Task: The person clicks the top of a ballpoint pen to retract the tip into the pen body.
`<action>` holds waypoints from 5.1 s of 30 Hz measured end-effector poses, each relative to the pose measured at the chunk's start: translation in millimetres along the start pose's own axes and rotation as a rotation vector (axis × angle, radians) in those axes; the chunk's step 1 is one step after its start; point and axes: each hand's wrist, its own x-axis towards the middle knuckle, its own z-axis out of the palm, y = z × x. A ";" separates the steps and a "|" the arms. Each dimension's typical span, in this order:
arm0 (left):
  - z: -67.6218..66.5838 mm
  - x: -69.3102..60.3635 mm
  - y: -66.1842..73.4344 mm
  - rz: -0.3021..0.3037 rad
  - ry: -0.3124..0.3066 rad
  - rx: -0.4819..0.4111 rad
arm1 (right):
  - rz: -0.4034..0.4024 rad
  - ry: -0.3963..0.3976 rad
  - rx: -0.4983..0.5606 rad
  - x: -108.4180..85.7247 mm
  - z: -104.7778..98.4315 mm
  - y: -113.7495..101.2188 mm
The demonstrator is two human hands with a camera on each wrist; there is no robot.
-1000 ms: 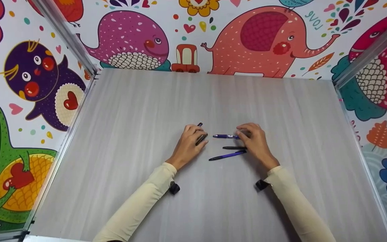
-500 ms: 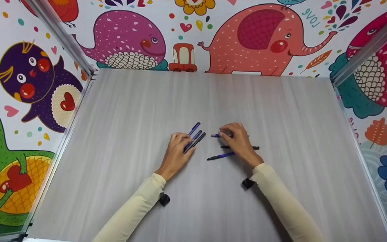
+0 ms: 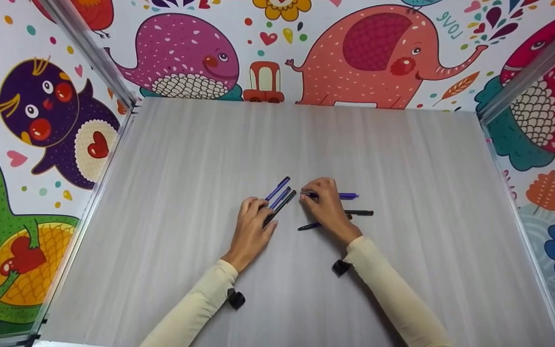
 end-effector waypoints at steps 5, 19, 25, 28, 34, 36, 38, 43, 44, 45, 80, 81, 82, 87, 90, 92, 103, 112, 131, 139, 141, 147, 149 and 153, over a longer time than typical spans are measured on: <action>3.5 0.0 1.0 0.031 0.028 0.076 | -0.046 0.011 -0.048 1.3 6.4 -2.3; 5.6 2.5 -1.1 0.035 0.008 0.165 | -0.068 -0.005 -0.126 3.6 13.4 -4.6; 7.3 3.6 -2.0 0.023 0.030 0.141 | -0.091 -0.005 -0.099 3.2 11.3 -4.8; 6.5 4.5 -0.6 0.009 0.036 0.125 | -0.122 0.019 -0.051 2.6 9.0 -2.9; 2.7 12.3 5.5 -0.001 0.063 0.072 | -0.191 0.121 0.061 0.6 6.5 11.9; 1.3 15.8 8.6 0.002 0.070 0.038 | -0.184 0.148 0.091 -0.5 2.9 11.6; -0.1 18.7 12.5 0.002 0.068 0.003 | -0.150 0.167 0.122 -2.2 -2.7 4.6; -0.2 26.2 23.8 -0.007 0.056 -0.071 | -0.019 0.205 0.287 -5.7 -15.1 -5.6; 0.6 27.8 26.1 -0.007 0.052 -0.082 | 0.004 0.217 0.322 -6.7 -17.2 -6.9; 1.5 29.5 28.2 -0.006 0.049 -0.088 | 0.027 0.229 0.355 -7.7 -19.2 -7.6; 18.1 57.9 77.9 -0.301 -0.222 -0.653 | -0.076 0.074 0.398 -15.7 -96.8 -44.5; 17.4 58.1 78.8 -0.314 -0.235 -0.684 | -0.078 0.055 0.406 -15.9 -98.9 -46.6; 16.8 58.2 79.4 -0.328 -0.248 -0.710 | -0.080 0.038 0.415 -16.0 -100.8 -48.6; 12.4 59.5 83.7 -0.400 -0.316 -0.884 | -0.062 -0.038 0.499 -15.0 -109.4 -56.3; 9.8 59.8 85.7 -0.466 -0.368 -1.042 | -0.038 -0.079 0.533 -13.2 -112.5 -59.4; 8.5 59.5 86.6 -0.522 -0.405 -1.147 | -0.020 -0.106 0.550 -12.4 -113.8 -60.5; 1.8 59.1 85.9 -0.669 -0.557 -1.532 | 0.020 -0.231 0.637 -12.6 -117.7 -61.3; -1.3 58.5 87.3 -0.636 -0.605 -1.593 | 0.007 -0.272 0.595 -12.4 -120.2 -62.3; -2.2 56.1 94.0 -0.678 -0.550 -1.573 | 0.026 -0.230 0.537 -15.1 -116.0 -61.0; -1.9 55.2 94.4 -0.666 -0.530 -1.543 | 0.011 -0.217 0.547 -17.2 -113.3 -58.7; -1.4 55.1 93.4 -0.666 -0.529 -1.535 | 0.008 -0.212 0.539 -17.7 -112.4 -58.3; -3.4 57.2 91.1 -0.645 -0.531 -1.499 | -0.013 -0.195 0.524 -16.6 -112.0 -58.7; -4.0 58.2 91.2 -0.624 -0.535 -1.484 | -0.019 -0.189 0.521 -16.0 -112.7 -59.2; -3.1 59.8 91.4 -0.610 -0.533 -1.452 | -0.015 -0.190 0.529 -15.4 -113.9 -59.6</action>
